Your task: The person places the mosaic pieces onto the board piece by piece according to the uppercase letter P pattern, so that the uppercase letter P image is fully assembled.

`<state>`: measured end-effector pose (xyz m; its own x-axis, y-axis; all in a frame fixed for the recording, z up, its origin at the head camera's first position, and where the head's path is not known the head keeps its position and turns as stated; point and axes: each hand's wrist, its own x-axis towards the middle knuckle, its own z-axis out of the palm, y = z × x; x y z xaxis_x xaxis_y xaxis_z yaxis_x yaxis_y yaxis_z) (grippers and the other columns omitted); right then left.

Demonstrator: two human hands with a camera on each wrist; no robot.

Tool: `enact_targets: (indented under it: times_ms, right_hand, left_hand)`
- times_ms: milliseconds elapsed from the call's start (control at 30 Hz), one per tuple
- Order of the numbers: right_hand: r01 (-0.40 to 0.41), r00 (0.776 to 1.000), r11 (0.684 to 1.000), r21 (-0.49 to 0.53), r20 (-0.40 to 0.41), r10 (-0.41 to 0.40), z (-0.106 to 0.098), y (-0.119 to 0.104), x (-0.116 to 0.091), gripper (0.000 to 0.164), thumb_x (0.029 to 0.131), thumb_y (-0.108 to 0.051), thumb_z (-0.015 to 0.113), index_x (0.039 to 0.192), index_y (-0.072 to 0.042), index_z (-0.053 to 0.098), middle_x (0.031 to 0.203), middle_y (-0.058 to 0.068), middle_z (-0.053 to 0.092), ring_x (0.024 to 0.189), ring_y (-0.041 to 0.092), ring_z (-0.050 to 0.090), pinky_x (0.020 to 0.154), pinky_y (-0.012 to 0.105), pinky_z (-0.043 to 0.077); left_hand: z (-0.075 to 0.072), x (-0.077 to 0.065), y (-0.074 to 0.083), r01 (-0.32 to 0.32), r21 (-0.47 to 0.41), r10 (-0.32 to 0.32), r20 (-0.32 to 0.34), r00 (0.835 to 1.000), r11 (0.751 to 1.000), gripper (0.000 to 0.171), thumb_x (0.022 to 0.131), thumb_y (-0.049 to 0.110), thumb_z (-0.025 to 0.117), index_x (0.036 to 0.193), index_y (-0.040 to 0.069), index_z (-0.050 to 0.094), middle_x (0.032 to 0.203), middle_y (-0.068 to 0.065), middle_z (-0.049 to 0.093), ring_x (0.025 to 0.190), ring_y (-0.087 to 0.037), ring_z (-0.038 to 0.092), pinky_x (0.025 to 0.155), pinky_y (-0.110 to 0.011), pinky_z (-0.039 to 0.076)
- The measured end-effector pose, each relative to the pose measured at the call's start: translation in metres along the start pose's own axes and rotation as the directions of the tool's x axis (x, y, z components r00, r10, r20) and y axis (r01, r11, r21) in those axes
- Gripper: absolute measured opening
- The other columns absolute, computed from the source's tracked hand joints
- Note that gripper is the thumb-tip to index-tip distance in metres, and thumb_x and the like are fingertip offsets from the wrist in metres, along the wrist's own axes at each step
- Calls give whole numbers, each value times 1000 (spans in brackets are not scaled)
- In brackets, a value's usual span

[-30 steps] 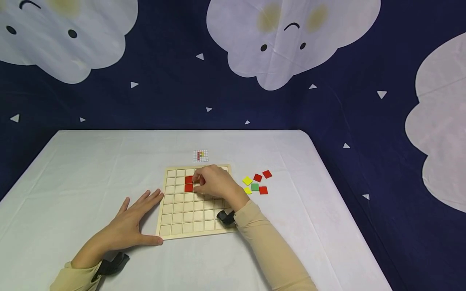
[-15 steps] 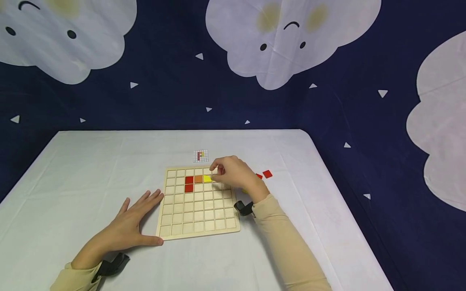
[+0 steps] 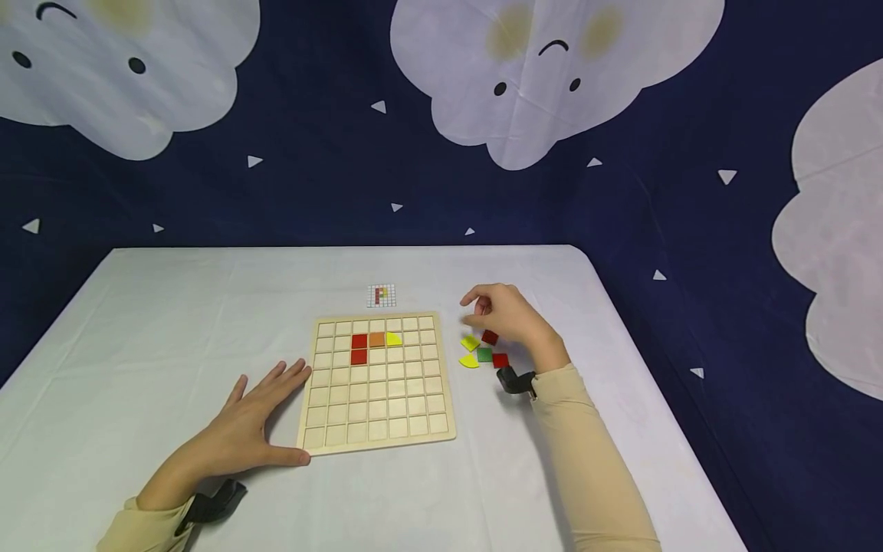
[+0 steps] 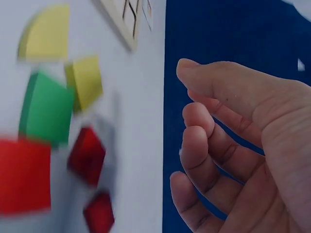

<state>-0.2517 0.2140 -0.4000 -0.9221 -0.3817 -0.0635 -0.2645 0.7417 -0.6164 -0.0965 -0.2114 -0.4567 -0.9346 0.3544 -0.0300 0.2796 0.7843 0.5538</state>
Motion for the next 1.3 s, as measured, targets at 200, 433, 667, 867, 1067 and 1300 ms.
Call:
enact_targets:
  times_ms: [200,433,667,867,1067,1300]
  right_hand:
    - [-93,996,993,70,8,92,-17,32,-8,36,95,-20,82,126,-5,75,84,4,64,67,17,56,60,25,46]
    - [-139,989,978,156,73,129,-27,65,-17,41,93,-14,83,131,-2,73,85,4,64,74,14,54,70,24,46]
    - [-204,975,961,186,124,183,-29,87,-23,44,93,-16,83,133,-4,72,86,-3,58,79,9,52,76,24,41]
    - [-234,966,953,194,157,205,-31,96,-21,44,92,-16,82,133,-5,72,87,-4,57,81,9,52,77,24,41]
    - [-254,959,948,193,180,220,-31,96,-21,44,91,-14,82,132,-4,73,86,-4,57,81,10,53,78,25,42]
    - [-262,957,946,192,178,229,-31,95,-20,44,91,-13,82,133,-2,73,85,-4,58,81,10,54,78,25,43]
  left_hand:
    - [0,1,0,3,-2,-3,1,1000,1000,131,62,67,97,167,15,40,176,-13,34,164,-47,25,122,-85,2]
    - [0,1,0,7,2,-7,6,1000,1000,131,61,66,97,167,14,40,176,-14,34,164,-48,24,122,-85,2]
    - [-1,2,-1,7,0,-7,7,1000,1000,131,61,66,97,167,14,40,176,-14,34,164,-48,24,122,-85,2]
    - [-1,1,0,6,-8,-6,9,1000,1000,131,61,66,97,167,14,40,176,-14,33,164,-48,24,122,-84,2]
    - [0,1,-1,1,1,-1,7,1000,1000,131,61,66,97,167,14,40,176,-13,34,163,-48,25,122,-85,3]
    - [-1,1,0,-1,-4,1,8,1000,1000,131,62,66,97,167,14,40,176,-13,33,164,-48,24,122,-84,2]
